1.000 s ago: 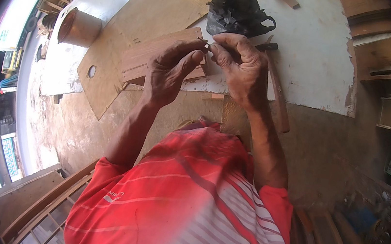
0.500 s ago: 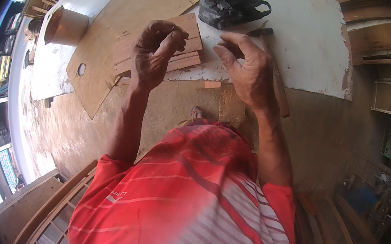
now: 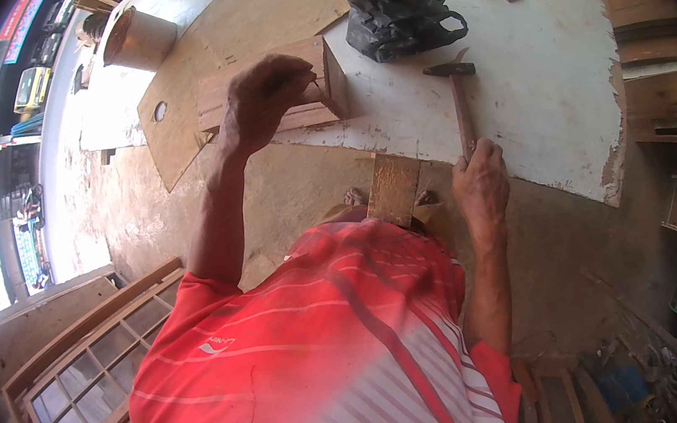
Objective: The person constructs a small wooden frame by hammering nails into the joints of wooden boards and then fits a bottom panel onto the structure.
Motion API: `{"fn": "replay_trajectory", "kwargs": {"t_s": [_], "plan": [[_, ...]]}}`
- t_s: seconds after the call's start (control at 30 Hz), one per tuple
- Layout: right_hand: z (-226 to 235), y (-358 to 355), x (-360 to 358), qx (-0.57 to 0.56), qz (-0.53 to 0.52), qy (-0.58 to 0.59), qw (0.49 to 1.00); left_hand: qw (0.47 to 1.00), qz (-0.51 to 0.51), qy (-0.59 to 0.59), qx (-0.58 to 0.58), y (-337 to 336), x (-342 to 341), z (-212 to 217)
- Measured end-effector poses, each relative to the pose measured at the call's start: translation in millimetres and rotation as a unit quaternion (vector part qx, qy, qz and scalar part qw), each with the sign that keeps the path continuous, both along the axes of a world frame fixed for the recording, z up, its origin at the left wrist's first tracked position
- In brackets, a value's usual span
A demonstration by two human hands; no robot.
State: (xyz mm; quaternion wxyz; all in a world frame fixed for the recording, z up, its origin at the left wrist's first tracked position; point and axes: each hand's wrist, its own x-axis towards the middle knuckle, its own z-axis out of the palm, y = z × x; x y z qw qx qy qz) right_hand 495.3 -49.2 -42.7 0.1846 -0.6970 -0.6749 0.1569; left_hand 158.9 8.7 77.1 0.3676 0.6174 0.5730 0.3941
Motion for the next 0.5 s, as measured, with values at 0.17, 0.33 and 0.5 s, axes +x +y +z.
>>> {"fn": "replay_trajectory", "kwargs": {"t_s": [0.17, 0.33, 0.5], "plan": [[26, -6, -3, -0.066, -0.052, 0.204, 0.975, 1.000, 0.019, 0.010, 0.009, -1, 1, -7], [72, -21, -21, -0.091, -0.049, 0.408, 0.907, 0.997, 0.006, 0.048, 0.061, -1, 1, -4], [104, -27, -47, 0.028, 0.021, 0.481, 0.876, 0.997, -0.009, 0.002, 0.074, 0, -1, -14]]}}
